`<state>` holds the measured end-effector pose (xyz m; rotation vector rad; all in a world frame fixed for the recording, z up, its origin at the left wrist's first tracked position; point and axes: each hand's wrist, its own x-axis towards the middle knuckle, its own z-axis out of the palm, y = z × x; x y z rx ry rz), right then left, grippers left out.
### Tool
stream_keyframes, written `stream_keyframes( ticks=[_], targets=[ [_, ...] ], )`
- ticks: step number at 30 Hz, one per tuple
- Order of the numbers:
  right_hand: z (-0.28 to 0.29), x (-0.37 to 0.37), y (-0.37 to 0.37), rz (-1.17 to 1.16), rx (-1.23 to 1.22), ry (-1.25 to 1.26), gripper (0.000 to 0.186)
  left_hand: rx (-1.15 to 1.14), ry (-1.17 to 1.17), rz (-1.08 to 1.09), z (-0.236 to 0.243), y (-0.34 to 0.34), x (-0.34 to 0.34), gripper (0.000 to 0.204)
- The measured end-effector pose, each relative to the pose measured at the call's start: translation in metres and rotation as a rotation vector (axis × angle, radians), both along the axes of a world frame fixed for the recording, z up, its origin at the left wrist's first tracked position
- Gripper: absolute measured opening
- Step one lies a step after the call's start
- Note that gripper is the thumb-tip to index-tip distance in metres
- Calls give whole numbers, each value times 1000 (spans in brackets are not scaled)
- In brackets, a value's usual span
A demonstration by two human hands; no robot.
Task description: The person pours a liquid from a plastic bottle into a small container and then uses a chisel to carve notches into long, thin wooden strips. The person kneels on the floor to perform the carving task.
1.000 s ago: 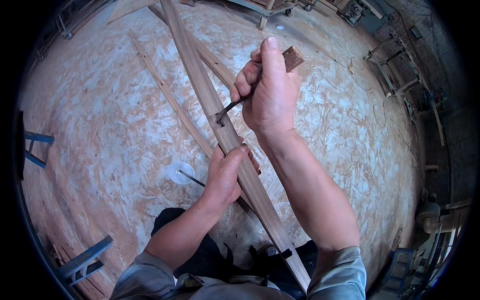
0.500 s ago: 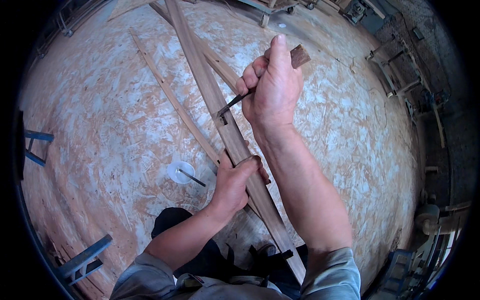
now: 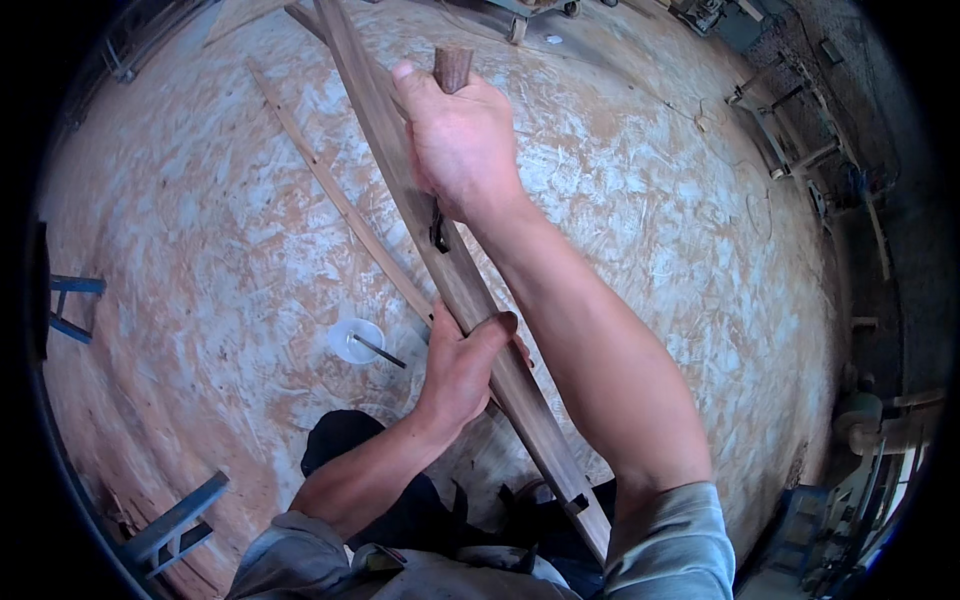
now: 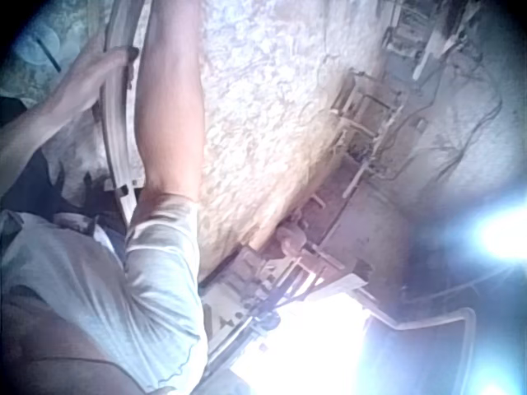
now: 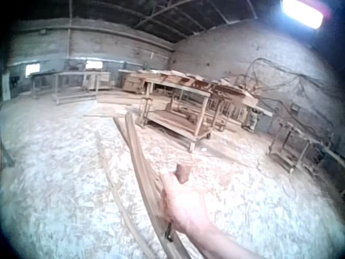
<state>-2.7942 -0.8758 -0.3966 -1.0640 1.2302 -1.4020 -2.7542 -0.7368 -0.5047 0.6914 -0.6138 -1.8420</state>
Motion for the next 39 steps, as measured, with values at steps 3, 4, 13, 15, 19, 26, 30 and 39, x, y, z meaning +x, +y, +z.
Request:
stream_keyframes(
  ticks=[3,4,13,15,19,26,30,39],
  targets=[
    [2,-11,-7,182,74,-105,44,6,-6,-7,-8,0,-3,34],
    [2,-14,-8,235,81,-131,43,-3,-13,-18,-9,0,-2,34],
    [6,-28,23,395,-287,-106,42,-60,13,-67,4,-2,3,31],
    [3,-18,38,379,-401,137,39,-74,23,-49,5,-1,4,28],
    [-1,-2,55,580,-443,373,25,-159,1,-132,-23,-5,5,28],
    [35,-15,45,213,-467,454,33,51,-74,-1,-6,-5,-5,21],
    [78,-69,69,1,-254,887,41,118,-79,14,-30,-15,-11,23],
    [-6,-192,368,282,1049,987,42,413,-321,260,-96,-66,-19,44]
  ],
)
